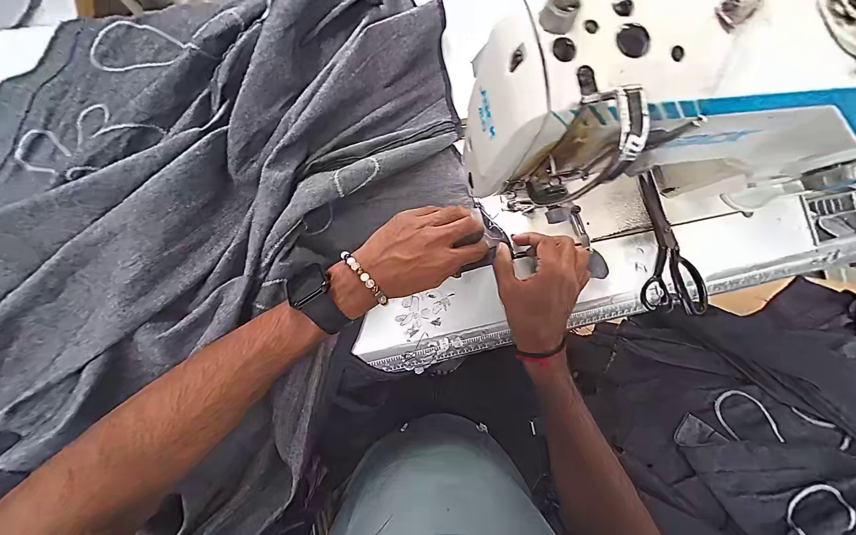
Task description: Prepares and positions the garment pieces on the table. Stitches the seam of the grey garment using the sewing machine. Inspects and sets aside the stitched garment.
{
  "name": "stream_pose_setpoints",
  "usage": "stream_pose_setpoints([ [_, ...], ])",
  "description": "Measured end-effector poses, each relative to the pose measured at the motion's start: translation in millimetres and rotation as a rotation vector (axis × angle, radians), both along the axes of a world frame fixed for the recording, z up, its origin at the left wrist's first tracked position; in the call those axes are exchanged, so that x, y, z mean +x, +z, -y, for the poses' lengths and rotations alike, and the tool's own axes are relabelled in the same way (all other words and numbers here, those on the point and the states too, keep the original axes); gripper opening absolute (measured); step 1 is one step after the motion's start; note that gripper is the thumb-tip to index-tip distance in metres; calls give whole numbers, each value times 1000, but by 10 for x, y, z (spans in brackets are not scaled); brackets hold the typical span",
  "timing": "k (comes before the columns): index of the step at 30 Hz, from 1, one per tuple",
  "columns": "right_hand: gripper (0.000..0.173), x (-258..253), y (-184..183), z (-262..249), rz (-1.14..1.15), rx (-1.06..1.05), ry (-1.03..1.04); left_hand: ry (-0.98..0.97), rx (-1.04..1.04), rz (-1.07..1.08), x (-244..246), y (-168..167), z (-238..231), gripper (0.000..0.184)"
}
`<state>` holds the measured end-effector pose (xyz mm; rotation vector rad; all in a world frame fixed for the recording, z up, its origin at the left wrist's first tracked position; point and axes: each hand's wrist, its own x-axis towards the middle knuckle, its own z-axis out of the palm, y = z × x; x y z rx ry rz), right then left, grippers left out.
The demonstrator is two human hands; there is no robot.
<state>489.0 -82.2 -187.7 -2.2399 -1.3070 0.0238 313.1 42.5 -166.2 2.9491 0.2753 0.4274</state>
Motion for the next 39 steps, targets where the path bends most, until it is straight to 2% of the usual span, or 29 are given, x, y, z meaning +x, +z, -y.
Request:
stream_pose_setpoints([
  [4,33,-10,-19,17,-3,23,-5,100,76,80,266,48,55,24],
  [13,14,0,-55,103,-39,149,94,36,117,108,234,7,-52,24],
  [18,21,-105,-109,210,96,164,153,-27,101,47,164,-22,-59,29],
  [20,26,-108,-95,263,29,155,157,-25,101,10,106,-38,-48,32],
  [23,21,-39,-20,233,-129,189,62,-1,122,-42,45,-39,-23,36],
  [29,20,-59,159,23,-258,-27,-27,58,142,-7,25,-35,46,35],
  [32,18,-128,123,-19,-134,-37,-30,75,133,-6,11,-38,55,36],
  [36,13,-222,-27,9,132,122,54,72,126,-21,8,-40,45,36],
  [39,15,-247,-66,100,190,148,147,50,124,-14,3,-66,11,34],
])
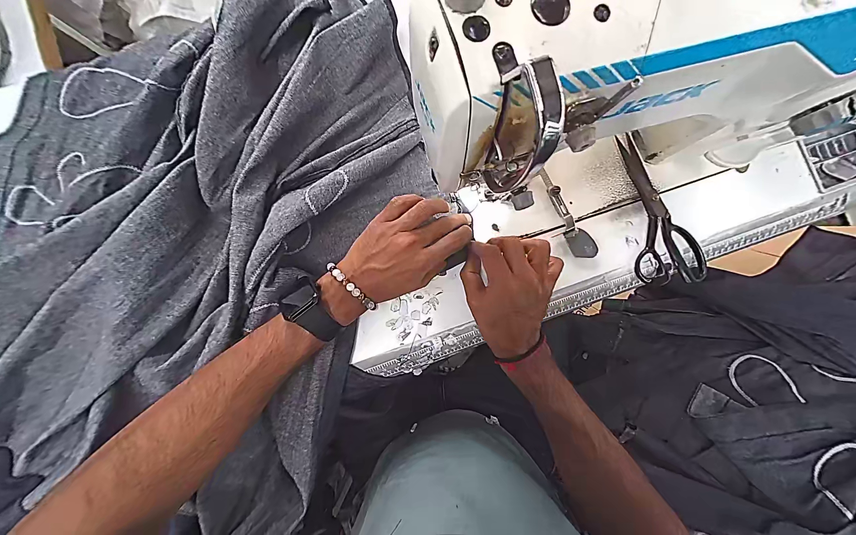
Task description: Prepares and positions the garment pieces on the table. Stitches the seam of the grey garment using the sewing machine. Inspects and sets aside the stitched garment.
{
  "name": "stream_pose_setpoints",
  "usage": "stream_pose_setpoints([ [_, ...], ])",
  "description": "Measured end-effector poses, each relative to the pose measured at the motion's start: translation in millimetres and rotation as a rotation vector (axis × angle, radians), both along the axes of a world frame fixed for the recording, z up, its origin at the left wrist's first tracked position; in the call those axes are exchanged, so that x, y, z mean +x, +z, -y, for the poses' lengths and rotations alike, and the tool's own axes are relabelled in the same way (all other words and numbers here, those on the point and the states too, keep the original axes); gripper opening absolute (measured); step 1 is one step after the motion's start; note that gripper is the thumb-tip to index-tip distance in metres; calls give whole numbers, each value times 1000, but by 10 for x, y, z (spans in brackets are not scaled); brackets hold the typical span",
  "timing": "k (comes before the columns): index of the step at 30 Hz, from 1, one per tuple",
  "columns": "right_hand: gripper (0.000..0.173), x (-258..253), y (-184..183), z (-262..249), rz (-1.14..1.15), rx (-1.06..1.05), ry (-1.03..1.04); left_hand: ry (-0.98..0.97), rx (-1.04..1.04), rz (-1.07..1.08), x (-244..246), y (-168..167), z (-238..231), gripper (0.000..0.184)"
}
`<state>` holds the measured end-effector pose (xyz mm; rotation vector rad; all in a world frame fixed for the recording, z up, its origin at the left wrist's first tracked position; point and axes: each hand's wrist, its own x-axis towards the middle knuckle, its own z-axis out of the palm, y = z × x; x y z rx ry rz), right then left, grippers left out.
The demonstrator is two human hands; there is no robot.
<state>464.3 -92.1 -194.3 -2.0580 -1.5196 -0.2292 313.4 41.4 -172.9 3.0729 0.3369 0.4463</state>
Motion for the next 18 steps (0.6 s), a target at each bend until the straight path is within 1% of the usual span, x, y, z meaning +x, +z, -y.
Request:
stream_pose_setpoints([
  [2,15,8,16,78,-40,-49,52,-19,-15,-6,-9,2,-20,36],
  [4,20,58,91,157,-149,-102,80,-32,-17,-7,-24,11,-32,38],
  [5,21,106,131,180,-217,-92,92,-34,-5,-5,-32,15,-33,39],
  [7,20,213,171,195,-296,-25,103,-26,28,20,-38,21,8,35],
  [8,20,276,175,166,-291,-23,126,-10,31,39,-15,35,31,33],
  [9,21,325,170,133,-263,-49,162,23,-9,64,11,44,75,30],
  [11,22,361,131,65,-208,-82,222,150,-217,128,74,45,184,23],
  [12,20,365,111,20,-189,-57,240,219,-325,153,108,38,207,22],
  [14,16,359,63,-38,-158,-2,253,305,-442,168,125,25,230,22],
  [16,15,339,26,-23,-114,28,253,331,-469,173,98,16,258,26],
  [18,16,326,-2,17,-61,48,258,348,-434,143,60,38,260,34],
])
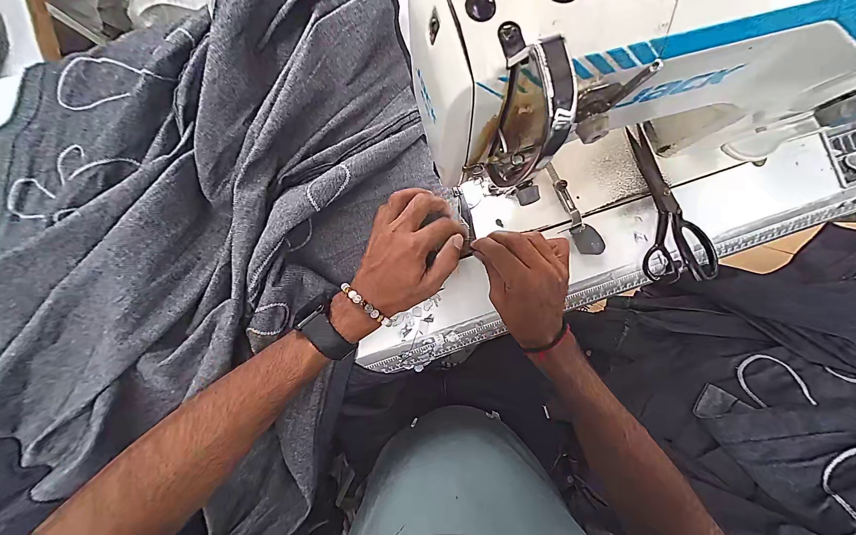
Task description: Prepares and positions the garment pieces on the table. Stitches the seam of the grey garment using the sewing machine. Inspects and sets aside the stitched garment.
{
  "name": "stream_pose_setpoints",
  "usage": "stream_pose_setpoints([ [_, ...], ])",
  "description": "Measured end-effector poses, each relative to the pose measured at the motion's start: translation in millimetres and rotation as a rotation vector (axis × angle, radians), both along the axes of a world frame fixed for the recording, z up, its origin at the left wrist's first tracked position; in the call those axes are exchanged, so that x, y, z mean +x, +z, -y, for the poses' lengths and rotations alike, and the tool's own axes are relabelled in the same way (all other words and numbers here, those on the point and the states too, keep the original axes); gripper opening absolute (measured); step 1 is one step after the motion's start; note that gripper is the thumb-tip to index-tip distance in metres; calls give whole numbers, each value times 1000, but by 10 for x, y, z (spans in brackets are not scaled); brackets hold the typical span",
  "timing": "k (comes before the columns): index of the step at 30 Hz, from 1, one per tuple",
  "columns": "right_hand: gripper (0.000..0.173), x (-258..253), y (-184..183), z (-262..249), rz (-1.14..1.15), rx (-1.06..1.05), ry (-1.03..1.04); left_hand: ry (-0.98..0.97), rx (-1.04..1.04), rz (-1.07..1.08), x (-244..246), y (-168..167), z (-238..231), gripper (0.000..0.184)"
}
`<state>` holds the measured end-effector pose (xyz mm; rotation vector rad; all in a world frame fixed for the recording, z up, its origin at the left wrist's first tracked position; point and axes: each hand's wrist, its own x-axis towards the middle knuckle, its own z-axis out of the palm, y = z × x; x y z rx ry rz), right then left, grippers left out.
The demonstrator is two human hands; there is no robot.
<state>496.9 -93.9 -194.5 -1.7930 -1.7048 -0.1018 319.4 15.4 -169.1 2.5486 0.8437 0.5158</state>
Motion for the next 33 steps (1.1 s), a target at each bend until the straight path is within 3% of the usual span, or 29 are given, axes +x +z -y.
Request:
stream_pose_setpoints([
  [7,21,7,0,-9,24,-26,47,48,198,-180,-28,-35,-56,42],
  [12,22,71,37,-66,24,-100,135,84,218,-244,-20,-41,-32,46],
  [21,26,162,506,-227,374,-235,327,-57,248,-141,-83,-49,-115,38],
  [33,25,141,239,-307,307,-195,110,-116,334,-106,-103,-79,-311,35],
])
